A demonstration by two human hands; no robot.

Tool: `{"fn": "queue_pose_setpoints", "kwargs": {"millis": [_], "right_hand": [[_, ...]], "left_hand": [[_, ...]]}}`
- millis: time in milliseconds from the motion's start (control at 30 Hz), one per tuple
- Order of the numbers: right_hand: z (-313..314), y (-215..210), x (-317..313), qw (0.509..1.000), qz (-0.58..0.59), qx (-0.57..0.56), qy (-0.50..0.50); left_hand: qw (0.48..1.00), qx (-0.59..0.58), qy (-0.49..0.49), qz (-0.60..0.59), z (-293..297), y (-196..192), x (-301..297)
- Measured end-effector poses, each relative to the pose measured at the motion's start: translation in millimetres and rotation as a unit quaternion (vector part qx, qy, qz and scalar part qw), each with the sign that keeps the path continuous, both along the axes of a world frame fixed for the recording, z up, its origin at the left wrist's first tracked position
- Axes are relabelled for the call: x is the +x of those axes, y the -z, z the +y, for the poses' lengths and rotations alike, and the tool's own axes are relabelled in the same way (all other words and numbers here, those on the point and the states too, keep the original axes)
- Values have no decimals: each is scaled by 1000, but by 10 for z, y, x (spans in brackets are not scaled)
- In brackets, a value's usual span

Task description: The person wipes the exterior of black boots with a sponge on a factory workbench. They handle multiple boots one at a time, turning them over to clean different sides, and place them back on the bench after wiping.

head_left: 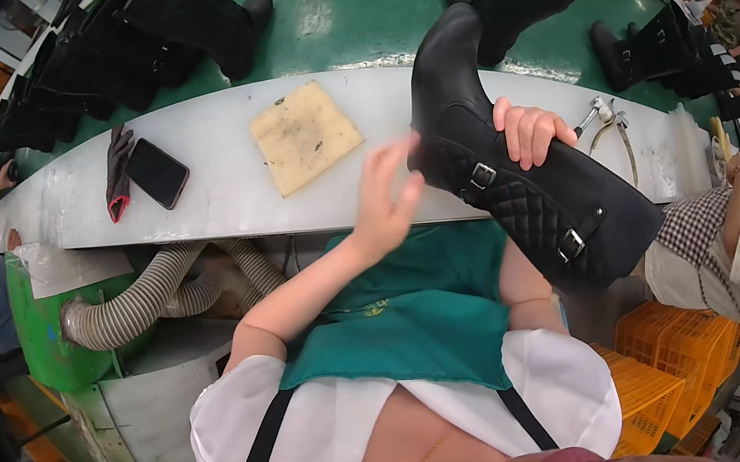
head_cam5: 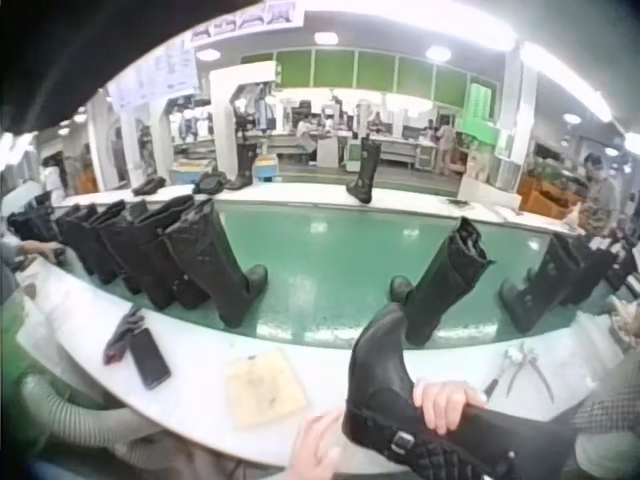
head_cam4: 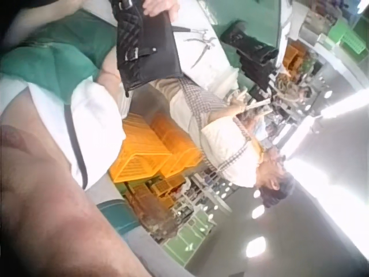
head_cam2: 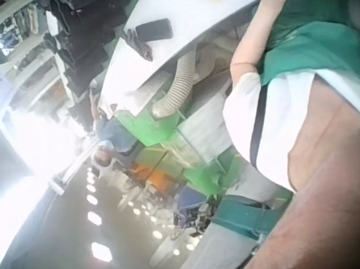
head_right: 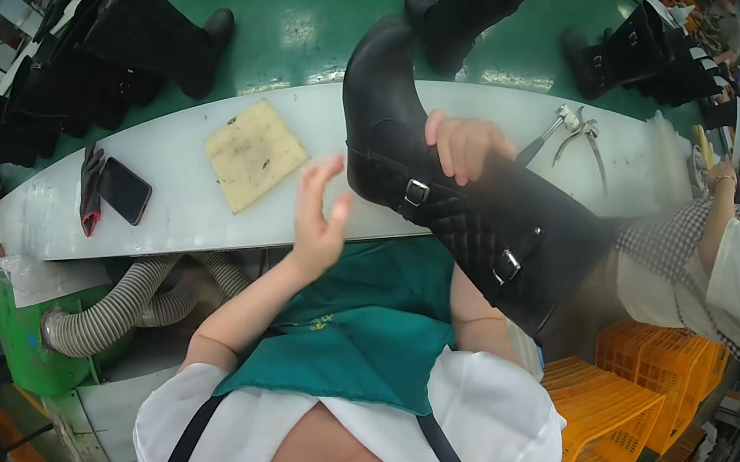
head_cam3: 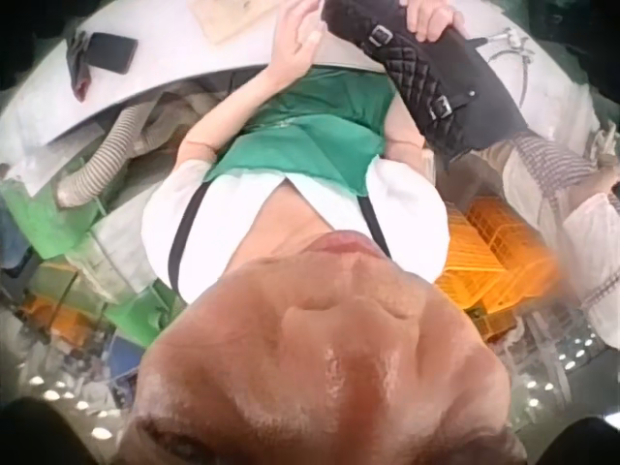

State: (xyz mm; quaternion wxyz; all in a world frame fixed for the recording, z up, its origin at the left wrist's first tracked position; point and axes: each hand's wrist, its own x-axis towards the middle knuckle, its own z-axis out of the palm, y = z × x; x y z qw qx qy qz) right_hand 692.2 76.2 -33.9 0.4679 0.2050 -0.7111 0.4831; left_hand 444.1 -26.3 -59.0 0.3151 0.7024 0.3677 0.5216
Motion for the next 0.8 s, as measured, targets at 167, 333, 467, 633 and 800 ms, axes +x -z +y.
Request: {"fn": "queue_pose_setpoints", "kwargs": {"millis": [167,333,467,633,800], "right_hand": [[67,-149,-233,997,-20,44,-57],[-319,-400,-507,993,-54,-61,84],[-550,-500,-732,983,-46,-73,163],[-614,-532,-792,979,-51,-75,181],[-479,-562,-911,960,-86,-189,189]], "left_hand": [[967,-134,68,-206,371,-55,-17],[932,-202,119,-278,486,-9,88],[895,-290,97,-324,413,127,158],[891,-280,92,-346,422,173,185],[864,-339,77,-366,575,99,208]]}}
